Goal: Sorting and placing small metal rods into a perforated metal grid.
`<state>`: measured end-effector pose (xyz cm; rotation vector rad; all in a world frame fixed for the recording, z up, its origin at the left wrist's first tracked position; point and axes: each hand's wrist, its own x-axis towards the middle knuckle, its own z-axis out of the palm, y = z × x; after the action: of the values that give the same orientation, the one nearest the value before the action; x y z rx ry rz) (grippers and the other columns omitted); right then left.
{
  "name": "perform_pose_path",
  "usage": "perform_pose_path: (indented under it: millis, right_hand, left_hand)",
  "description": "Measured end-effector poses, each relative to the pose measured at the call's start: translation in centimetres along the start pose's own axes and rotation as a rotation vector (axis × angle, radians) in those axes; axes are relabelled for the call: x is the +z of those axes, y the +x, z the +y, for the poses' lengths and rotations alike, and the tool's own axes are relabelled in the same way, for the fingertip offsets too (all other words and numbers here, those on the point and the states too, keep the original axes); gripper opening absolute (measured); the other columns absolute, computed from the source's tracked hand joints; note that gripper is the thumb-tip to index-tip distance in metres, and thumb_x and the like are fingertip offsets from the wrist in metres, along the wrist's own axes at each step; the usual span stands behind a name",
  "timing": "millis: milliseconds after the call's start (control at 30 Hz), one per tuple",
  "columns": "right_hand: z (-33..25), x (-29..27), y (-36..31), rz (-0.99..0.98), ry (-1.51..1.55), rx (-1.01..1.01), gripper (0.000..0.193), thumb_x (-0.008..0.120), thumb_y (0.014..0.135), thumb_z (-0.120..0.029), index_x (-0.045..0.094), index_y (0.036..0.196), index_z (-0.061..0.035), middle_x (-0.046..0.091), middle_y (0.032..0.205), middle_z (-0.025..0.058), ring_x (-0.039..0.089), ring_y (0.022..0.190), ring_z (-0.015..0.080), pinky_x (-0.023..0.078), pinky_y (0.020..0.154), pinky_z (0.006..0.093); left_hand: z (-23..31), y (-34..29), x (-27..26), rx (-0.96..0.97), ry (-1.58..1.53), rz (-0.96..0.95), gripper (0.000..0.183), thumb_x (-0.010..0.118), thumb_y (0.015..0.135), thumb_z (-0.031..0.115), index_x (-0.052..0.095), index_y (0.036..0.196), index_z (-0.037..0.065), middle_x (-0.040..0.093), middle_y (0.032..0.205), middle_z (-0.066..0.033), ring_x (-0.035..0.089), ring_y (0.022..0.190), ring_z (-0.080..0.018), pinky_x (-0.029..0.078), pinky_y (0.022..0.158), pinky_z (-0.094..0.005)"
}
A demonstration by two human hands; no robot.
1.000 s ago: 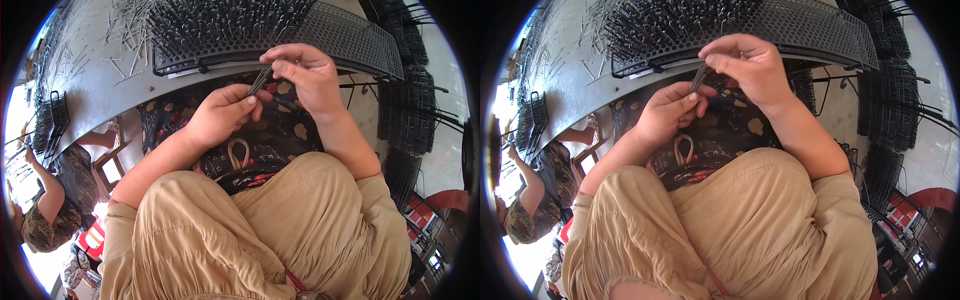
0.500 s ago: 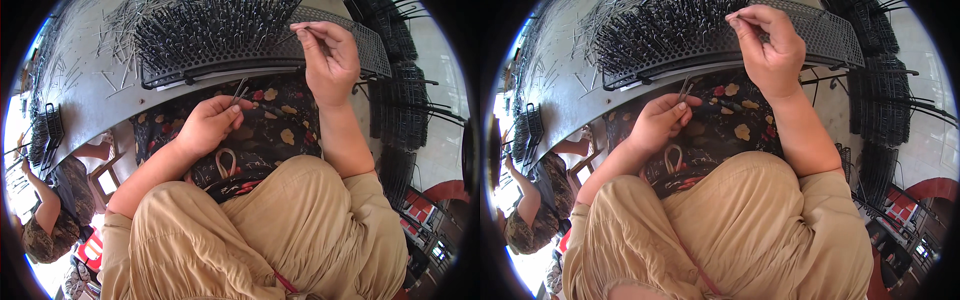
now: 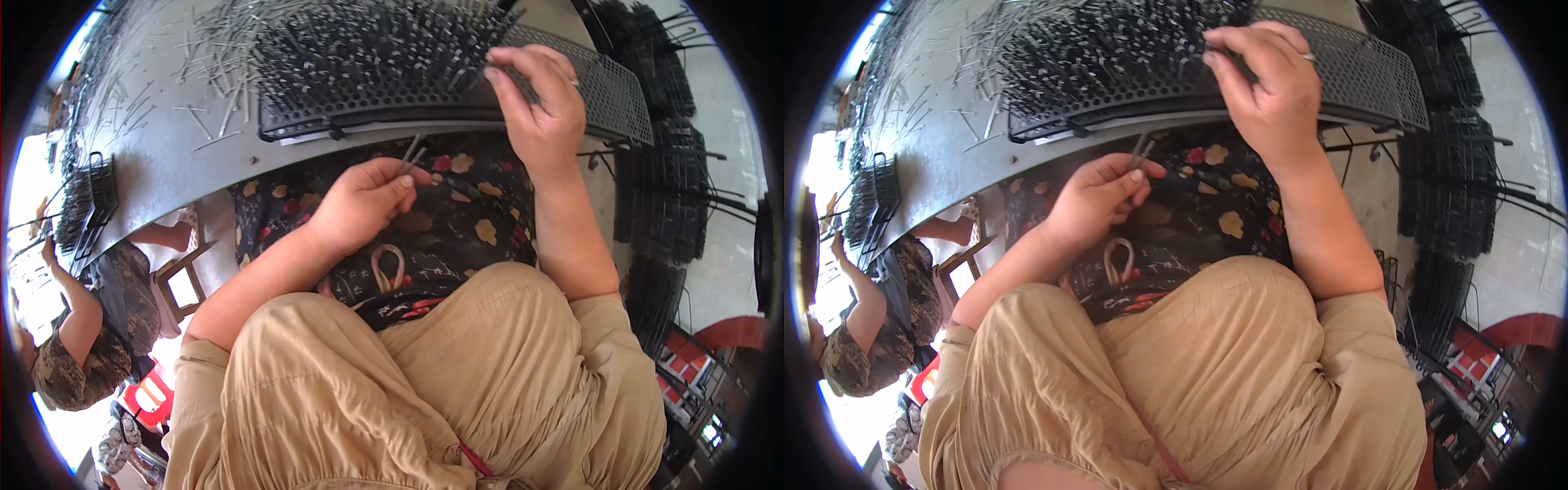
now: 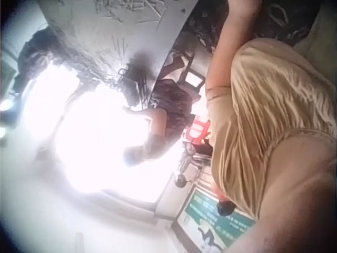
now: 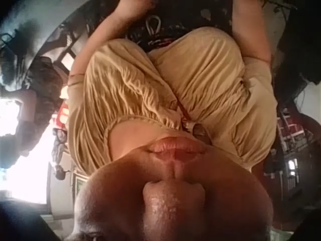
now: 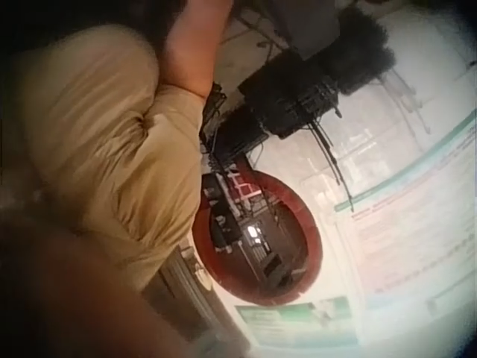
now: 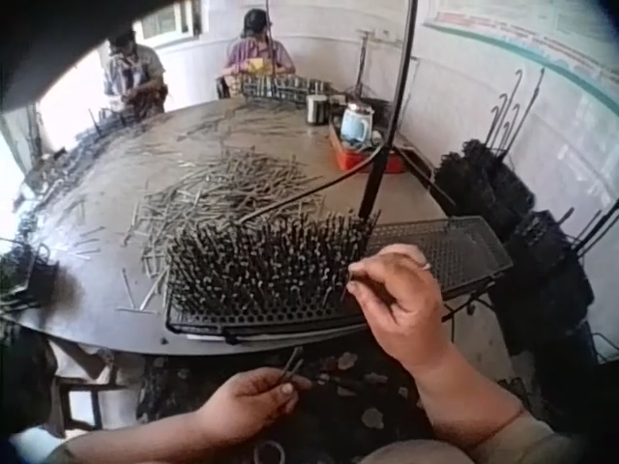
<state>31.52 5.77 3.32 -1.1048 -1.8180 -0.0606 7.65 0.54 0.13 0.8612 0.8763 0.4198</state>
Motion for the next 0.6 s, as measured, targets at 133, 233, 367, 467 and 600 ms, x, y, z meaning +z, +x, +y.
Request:
perform_pose_path:
  millis: [133,233,367,467,600]
  right_hand:
    - [0.2,-0.5,0.3,-0.009,-0.023,0.027,0.015,0.073,0.077,0.004,0.07,0.091,-0.0018,0.07,0.091,0.0049,0.061,0.093,0.0198,0.048,0.082,0.0292]
    - [0.6,-0.2,0.5,-0.064,-0.046,0.023,0.014,0.072,0.077,0.004,0.07,0.089,-0.0012,0.071,0.093,0.0065,0.063,0.099,0.0232,0.046,0.091,0.0332]
    - [0.6,-0.8,1.3,-0.037,-0.091,0.0,0.014,0.071,0.077,0.005,0.07,0.09,-0.0014,0.071,0.095,0.0075,0.062,0.103,0.0265,0.046,0.093,0.0347]
    - [3.1,-2.6,0.4,0.058,-0.14,0.195,0.02,0.07,0.084,0.001,0.068,0.103,-0.0026,0.068,0.108,0.0061,0.062,0.104,0.0193,0.047,0.088,0.0301]
    - [6.2,-3.9,0.1,0.138,-0.259,0.313,0.027,0.072,0.083,-0.006,0.065,0.109,-0.0042,0.064,0.111,0.0075,0.06,0.099,0.0198,0.046,0.086,0.0309]
  left_hand:
    - [-0.2,0.5,-0.4,0.007,-0.004,-0.017,0.021,0.051,0.099,0.014,0.059,0.113,0.002,0.05,0.077,0.0048,0.036,0.057,-0.0005,0.027,0.049,-0.0161]
    - [-0.2,0.4,-1.1,0.017,0.02,0.014,0.021,0.051,0.099,0.014,0.059,0.113,0.002,0.049,0.075,0.0056,0.036,0.057,-0.0004,0.028,0.049,-0.0164]
    - [1.6,-2.2,-2.8,0.258,-0.004,0.12,0.019,0.055,0.098,0.014,0.062,0.112,0.002,0.056,0.084,0.0047,0.046,0.073,-0.0025,0.04,0.066,-0.0193]
    - [2.4,-4.2,-6.7,0.619,-0.038,0.438,0.02,0.056,0.096,0.008,0.06,0.115,0.003,0.053,0.088,0.0058,0.044,0.076,-0.0012,0.038,0.067,-0.0178]
    - [2.3,-4.5,-16.6,0.395,0.163,1.057,0.023,0.061,0.094,0.015,0.06,0.113,0.002,0.05,0.078,0.0044,0.043,0.068,-0.0045,0.037,0.061,-0.0193]
